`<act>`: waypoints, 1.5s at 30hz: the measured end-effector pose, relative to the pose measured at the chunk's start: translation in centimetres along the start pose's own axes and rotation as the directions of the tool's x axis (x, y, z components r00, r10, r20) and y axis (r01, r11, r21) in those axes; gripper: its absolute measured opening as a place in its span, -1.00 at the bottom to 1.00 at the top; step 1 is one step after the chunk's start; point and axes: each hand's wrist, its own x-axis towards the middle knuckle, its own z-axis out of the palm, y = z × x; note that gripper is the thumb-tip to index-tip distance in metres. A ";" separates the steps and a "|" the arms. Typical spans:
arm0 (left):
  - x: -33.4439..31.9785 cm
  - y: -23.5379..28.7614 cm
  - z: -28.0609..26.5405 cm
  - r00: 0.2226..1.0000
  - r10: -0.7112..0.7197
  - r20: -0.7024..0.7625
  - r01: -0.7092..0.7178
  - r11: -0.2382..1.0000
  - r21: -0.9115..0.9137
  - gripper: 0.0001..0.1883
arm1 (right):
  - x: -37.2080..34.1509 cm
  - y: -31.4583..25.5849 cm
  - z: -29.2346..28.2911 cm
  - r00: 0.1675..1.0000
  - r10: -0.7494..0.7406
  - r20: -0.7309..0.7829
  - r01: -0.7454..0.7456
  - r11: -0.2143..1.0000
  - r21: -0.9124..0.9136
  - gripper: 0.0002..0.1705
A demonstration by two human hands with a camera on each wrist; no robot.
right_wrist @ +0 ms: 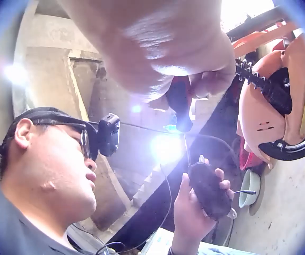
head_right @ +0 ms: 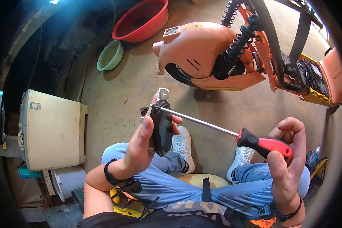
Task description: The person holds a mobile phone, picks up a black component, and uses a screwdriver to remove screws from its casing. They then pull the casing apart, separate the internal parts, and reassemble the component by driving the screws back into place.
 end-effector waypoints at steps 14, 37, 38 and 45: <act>-0.1 0.0 0.0 0.999 -0.037 0.013 0.037 0.999 0.020 -0.13 | 0.1 0.7 -1.1 0.995 0.026 0.095 -0.027 1.000 0.006 -0.22; -0.1 -0.2 0.1 0.993 -0.115 0.018 0.117 0.984 -0.136 -0.15 | 0.1 0.9 -0.7 0.996 -0.031 0.080 0.019 0.989 0.144 -0.37; -0.1 -0.1 0.1 0.993 -0.114 0.023 0.116 0.983 -0.140 -0.15 | 0.1 0.5 -0.3 0.996 -0.033 0.077 0.022 0.989 0.145 -0.37; -0.2 0.1 0.3 0.992 -0.119 0.051 0.125 0.984 -0.127 -0.15 | 0.4 -0.7 -0.9 0.976 0.204 0.074 -0.216 0.899 0.380 -0.36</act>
